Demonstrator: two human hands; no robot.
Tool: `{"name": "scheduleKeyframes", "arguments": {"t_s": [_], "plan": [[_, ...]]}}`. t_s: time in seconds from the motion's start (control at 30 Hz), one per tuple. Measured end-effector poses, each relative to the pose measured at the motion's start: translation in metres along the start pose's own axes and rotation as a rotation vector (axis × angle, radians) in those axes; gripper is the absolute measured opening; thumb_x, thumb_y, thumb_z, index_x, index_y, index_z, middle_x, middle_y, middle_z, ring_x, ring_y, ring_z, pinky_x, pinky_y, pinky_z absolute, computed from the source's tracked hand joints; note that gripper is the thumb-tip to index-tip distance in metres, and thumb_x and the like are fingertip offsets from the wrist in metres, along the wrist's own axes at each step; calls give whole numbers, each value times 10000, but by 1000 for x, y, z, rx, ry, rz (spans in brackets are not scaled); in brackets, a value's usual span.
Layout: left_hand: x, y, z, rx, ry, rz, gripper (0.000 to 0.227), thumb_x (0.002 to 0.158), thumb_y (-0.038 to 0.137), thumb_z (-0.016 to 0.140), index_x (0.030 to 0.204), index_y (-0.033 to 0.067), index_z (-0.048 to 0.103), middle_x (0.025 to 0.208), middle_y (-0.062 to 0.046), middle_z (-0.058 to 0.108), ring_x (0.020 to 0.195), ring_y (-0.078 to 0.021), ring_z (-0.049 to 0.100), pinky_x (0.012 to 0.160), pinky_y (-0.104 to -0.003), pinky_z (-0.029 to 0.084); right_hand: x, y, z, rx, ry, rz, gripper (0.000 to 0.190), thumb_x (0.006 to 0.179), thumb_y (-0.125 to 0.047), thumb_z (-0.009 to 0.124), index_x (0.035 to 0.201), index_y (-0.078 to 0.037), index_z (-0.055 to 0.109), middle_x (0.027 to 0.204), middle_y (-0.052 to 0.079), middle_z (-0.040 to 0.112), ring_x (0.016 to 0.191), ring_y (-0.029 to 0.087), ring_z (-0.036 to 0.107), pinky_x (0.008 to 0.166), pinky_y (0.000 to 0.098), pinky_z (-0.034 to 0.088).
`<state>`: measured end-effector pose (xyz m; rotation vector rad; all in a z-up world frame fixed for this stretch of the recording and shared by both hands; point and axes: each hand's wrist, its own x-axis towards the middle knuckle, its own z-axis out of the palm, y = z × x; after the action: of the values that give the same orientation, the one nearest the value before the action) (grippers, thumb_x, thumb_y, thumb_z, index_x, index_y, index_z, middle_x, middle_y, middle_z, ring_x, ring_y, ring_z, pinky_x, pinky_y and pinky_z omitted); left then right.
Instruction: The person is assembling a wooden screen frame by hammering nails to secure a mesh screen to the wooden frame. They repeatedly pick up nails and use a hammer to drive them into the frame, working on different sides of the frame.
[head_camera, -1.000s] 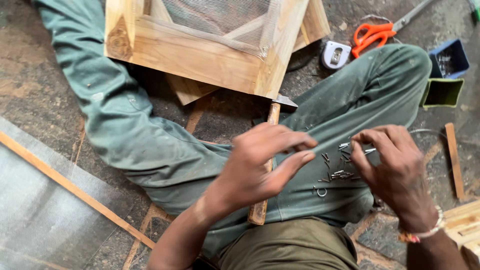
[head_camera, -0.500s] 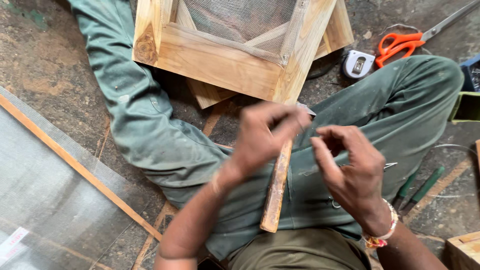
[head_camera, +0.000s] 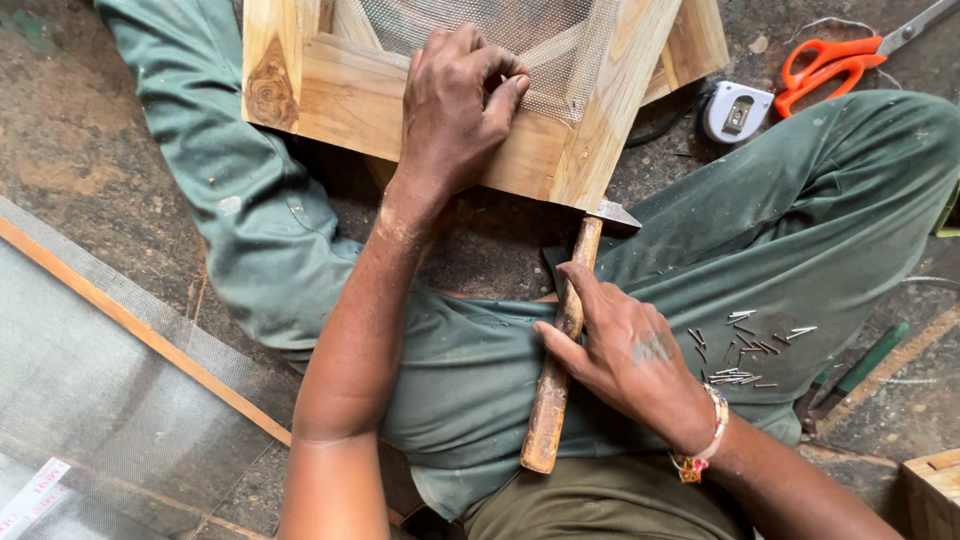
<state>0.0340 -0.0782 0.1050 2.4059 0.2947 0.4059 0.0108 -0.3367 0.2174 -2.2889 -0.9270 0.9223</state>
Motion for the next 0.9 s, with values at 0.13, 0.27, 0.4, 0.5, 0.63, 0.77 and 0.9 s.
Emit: {"name": "scheduleKeyframes", "arguments": {"t_s": [0.13, 0.27, 0.4, 0.5, 0.63, 0.77, 0.9], "plan": [[3, -4, 4, 61, 26, 85, 124, 939, 236, 812, 909, 121, 777, 881, -7, 586, 882, -195, 522, 811, -384, 431, 3, 2, -1, 66, 30, -11, 556, 826, -253, 751, 1285, -23, 535, 900, 240, 688, 843, 462, 665, 739, 525, 526], [3, -10, 8, 98, 30, 149, 118, 931, 234, 817, 899, 130, 771, 881, -5, 582, 870, -187, 517, 795, -387, 424, 2, 3, -3, 115, -33, 120, 528, 816, -233, 741, 1272, -49, 548, 825, 219, 665, 777, 437, 669, 704, 507, 525], [3, -10, 8, 56, 43, 116, 114, 962, 227, 803, 922, 128, 761, 901, -1, 585, 885, -182, 523, 816, -370, 437, 2, 3, -3, 115, -20, 107, 507, 814, -226, 740, 1255, -55, 558, 818, 213, 662, 763, 435, 666, 698, 507, 524], [2, -9, 8, 74, 54, 125, 113, 956, 224, 799, 910, 131, 756, 902, -2, 589, 890, -185, 529, 814, -376, 432, 2, 3, -2, 103, -21, 111, 505, 812, -227, 743, 1249, -55, 558, 823, 213, 666, 766, 437, 666, 695, 509, 523], [4, -11, 11, 123, 23, 140, 128, 940, 223, 803, 880, 126, 746, 897, -24, 589, 893, -196, 536, 816, -393, 428, 0, 4, 0, 115, 16, 66, 502, 808, -218, 744, 1241, -44, 560, 834, 215, 669, 775, 441, 667, 701, 510, 524], [9, -20, 10, 187, -20, 226, 157, 945, 230, 806, 920, 92, 736, 910, -59, 584, 899, -202, 537, 825, -410, 425, -1, 7, -5, 142, 34, 90, 467, 795, -227, 760, 1182, -42, 577, 771, 174, 634, 688, 361, 660, 644, 462, 523], [11, -27, 5, 216, -49, 322, 190, 958, 249, 808, 951, 82, 716, 921, -72, 574, 913, -223, 533, 826, -409, 425, -3, 13, -18, 166, -15, 257, 499, 742, -230, 796, 1170, -58, 606, 646, 130, 591, 569, 265, 616, 553, 410, 500]]}}
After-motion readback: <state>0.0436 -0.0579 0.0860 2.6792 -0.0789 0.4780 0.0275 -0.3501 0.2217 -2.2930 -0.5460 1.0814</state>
